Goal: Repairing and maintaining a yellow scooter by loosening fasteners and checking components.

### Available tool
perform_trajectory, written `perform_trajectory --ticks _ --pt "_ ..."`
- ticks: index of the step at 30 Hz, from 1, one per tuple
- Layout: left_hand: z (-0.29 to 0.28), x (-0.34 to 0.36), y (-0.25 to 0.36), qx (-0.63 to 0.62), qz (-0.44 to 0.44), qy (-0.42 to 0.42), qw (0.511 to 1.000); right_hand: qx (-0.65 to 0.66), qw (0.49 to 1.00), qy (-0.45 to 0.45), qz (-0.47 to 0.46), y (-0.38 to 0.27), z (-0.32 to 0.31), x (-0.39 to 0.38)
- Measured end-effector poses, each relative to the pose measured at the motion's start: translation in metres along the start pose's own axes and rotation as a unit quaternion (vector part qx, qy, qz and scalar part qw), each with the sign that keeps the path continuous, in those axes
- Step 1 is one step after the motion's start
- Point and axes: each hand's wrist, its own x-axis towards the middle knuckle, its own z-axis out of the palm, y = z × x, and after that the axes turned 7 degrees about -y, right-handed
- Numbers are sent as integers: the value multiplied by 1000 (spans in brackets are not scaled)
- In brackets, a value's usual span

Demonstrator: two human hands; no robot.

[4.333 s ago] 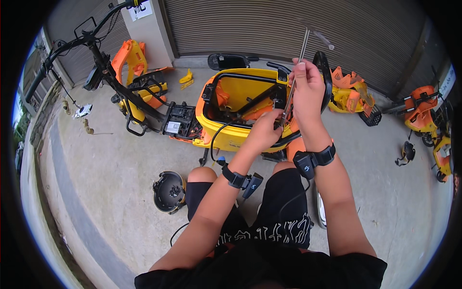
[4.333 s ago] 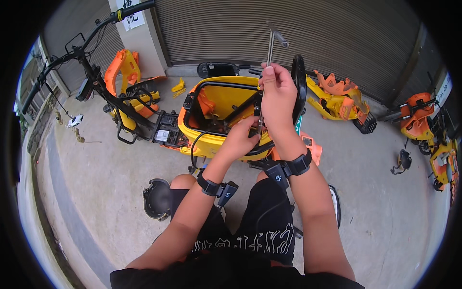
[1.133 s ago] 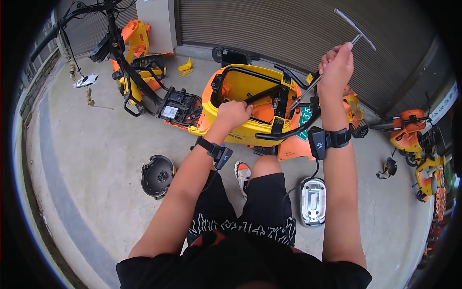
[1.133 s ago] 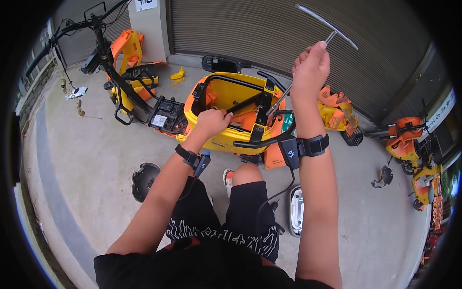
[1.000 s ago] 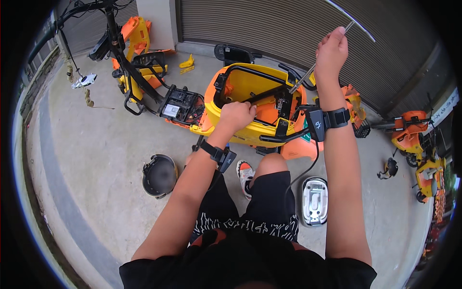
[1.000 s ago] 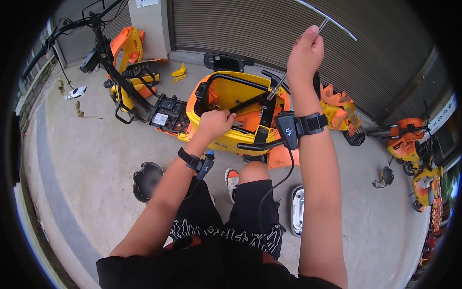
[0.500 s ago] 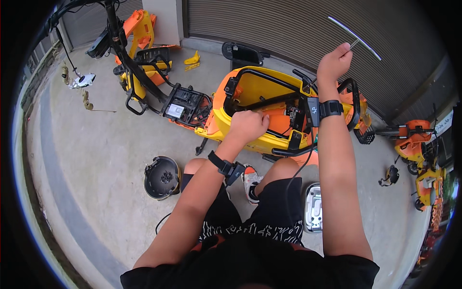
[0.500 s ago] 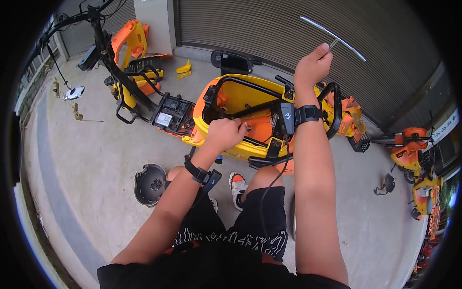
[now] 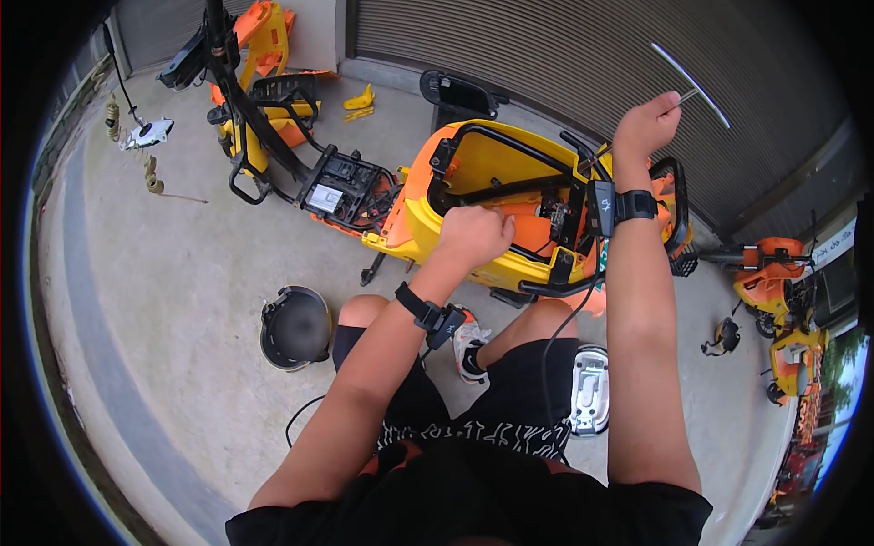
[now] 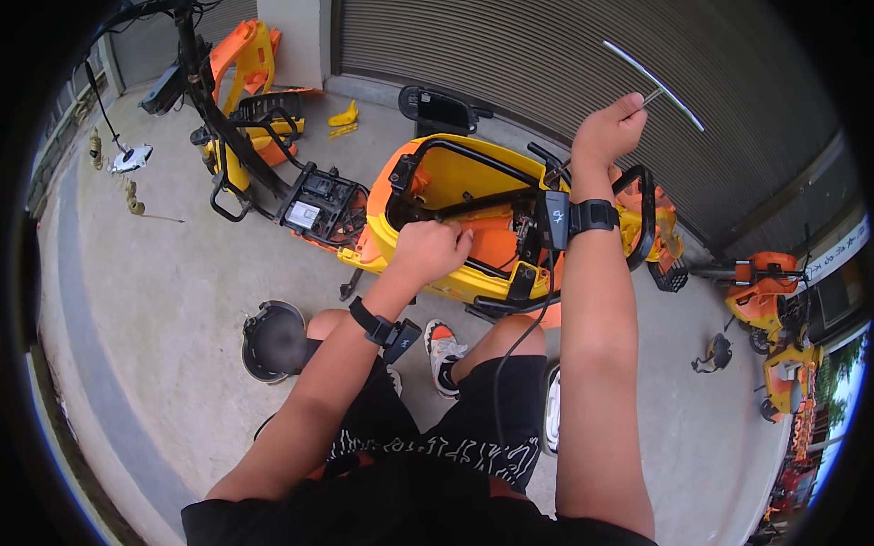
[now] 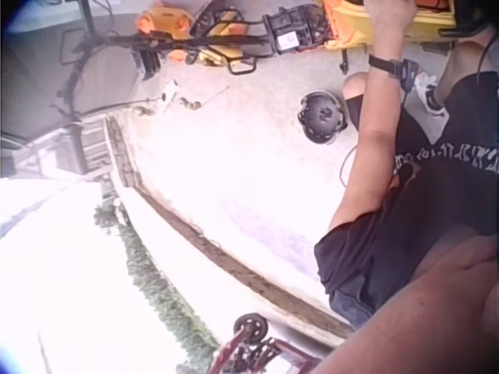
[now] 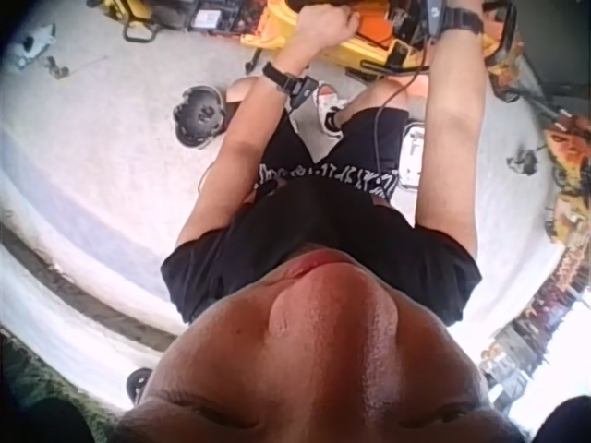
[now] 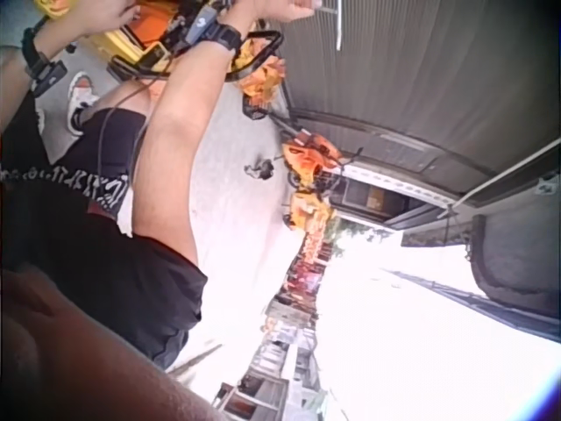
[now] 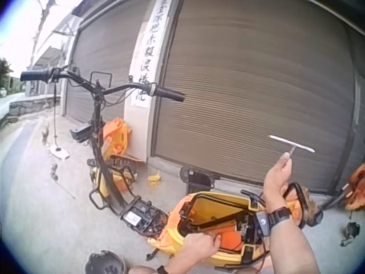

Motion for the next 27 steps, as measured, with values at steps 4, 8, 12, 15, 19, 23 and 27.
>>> perform_trajectory --ticks 4,8,12,15,19,23,27 --pt "-1 -1 0 -2 8 12 1000 6 1000 1 11 1 -1 1" --pt "-2 -1 0 -11 8 4 1000 -1 1000 -16 8 0 0 0" --pt "-1 -2 0 -5 17 25 1000 16 999 -28 -4 2 1 -2" --pt "2 -2 -2 -12 18 32 999 19 999 -36 0 7 1 -3" --pt "4 -3 -2 -4 32 36 999 20 998 -58 -7 11 6 0" --pt "2 -2 -2 -6 26 37 999 -86 992 -50 -75 2 9 10" --pt "1 -2 0 1 17 27 999 -71 993 -31 -90 -15 3 7"
